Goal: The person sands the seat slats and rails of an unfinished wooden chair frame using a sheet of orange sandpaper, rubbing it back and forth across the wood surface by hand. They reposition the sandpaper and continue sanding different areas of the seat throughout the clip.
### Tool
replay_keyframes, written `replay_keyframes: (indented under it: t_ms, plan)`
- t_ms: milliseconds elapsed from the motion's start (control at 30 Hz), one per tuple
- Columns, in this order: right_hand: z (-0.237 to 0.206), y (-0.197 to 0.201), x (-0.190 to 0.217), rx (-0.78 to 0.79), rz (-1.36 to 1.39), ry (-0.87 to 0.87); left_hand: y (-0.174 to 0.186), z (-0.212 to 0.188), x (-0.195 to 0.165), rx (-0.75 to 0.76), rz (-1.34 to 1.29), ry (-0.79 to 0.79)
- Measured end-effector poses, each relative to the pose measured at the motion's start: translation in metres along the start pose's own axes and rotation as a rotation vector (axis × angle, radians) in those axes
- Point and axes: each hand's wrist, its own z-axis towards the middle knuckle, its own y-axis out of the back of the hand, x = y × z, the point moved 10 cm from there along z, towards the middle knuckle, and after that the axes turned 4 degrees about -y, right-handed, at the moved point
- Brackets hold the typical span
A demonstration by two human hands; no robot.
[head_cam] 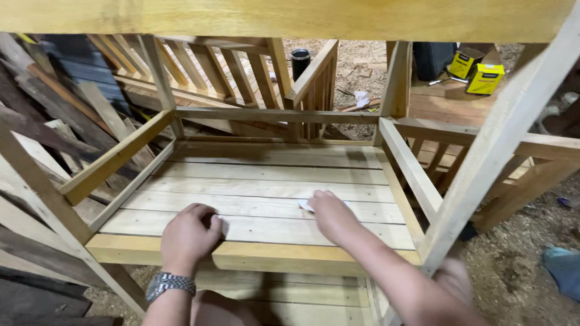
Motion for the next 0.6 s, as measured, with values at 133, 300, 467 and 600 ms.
replay_keyframes:
  t_ms: [133,300,467,600]
  plan:
    - [0.008,-0.002,0.023,-0.031,0.059,0.072,-0.002,0.002,0.001,0.048,0.048,0.023]
    - [0.044,-0.034,0.089,-0.005,0.072,0.082,0.003,0.003,-0.001,-0.011,0.003,0.001]
    - [0.020,-0.022,0.058,-0.045,0.155,0.184,0.003,0.000,-0.002,-0.042,-0.046,-0.031]
    - [0.001,-0.004,-0.008,-0.064,0.077,0.069,0.003,0.001,-0.001,-0.048,-0.038,-0.040]
